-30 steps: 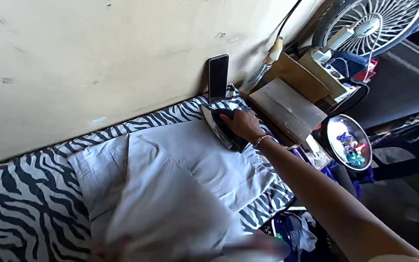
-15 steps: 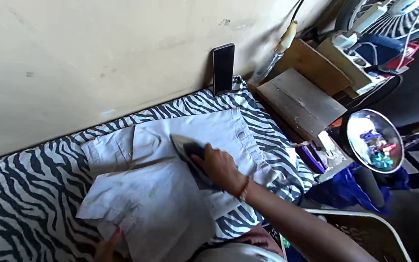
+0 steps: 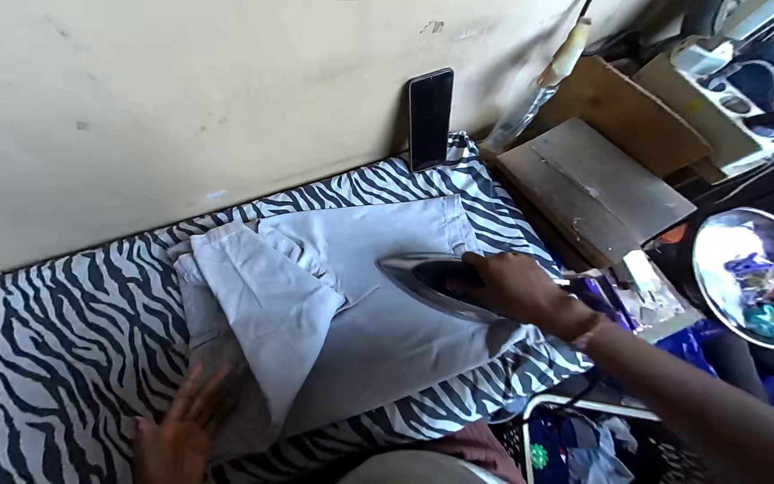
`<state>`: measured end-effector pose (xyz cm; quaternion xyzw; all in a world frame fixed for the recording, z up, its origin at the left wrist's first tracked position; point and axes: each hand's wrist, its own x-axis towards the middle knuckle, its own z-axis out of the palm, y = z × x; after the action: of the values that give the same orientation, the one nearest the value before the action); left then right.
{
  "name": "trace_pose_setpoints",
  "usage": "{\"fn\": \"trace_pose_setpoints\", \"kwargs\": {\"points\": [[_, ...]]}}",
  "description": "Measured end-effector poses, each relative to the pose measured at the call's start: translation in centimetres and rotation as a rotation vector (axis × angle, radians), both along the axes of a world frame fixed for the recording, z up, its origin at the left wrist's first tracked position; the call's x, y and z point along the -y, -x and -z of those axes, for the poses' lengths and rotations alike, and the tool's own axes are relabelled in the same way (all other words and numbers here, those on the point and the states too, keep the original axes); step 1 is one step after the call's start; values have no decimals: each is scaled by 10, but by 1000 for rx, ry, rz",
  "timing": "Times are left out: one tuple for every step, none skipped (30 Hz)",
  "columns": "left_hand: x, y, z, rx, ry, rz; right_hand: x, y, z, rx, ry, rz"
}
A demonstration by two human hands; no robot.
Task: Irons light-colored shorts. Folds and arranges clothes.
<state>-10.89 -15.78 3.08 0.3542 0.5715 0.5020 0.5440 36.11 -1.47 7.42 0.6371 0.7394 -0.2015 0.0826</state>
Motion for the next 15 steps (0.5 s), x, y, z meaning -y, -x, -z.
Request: {"fn": "trace_pose_setpoints", "kwargs": {"points": [[9, -10, 4, -117, 41, -2, 1, -7, -1, 17, 21, -139], [15, -18, 6, -236, 68, 23, 4, -3, -2, 23, 58, -275], [18, -24, 6, -334, 52, 68, 7, 12, -4, 15, 107, -387], [18, -28, 4, -437, 16, 119, 11, 34, -4, -19, 126, -475], [16, -32, 0, -559, -27, 147, 17, 60, -1, -81, 99, -536], [14, -35, -3, -700, -55, 150, 25, 89, 4, -154, 49, -575], [15, -34, -5, -836, -71, 141, 35, 120, 3, -204, 51, -594], [17, -31, -6, -962, -74, 126, 45, 149, -3, -221, 125, -599], [22, -27, -8, -1057, -50, 112, 53, 173, -11, -219, 226, -593], [27, -23, -10, -1118, -3, 117, 59, 188, -17, -223, 308, -573], [33, -18, -11, -1153, 36, 150, 62, 194, -18, -228, 331, -535], [39, -13, -11, -1172, 54, 202, 62, 189, -19, -217, 322, -483], [46, -9, -8, -1181, 37, 253, 60, 176, -17, -201, 269, -418], [52, -8, -4, -1192, -2, 291, 54, 154, -13, -174, 193, -352], [57, -10, 2, -1210, -60, 304, 45, 125, -7, -133, 128, -288]]}}
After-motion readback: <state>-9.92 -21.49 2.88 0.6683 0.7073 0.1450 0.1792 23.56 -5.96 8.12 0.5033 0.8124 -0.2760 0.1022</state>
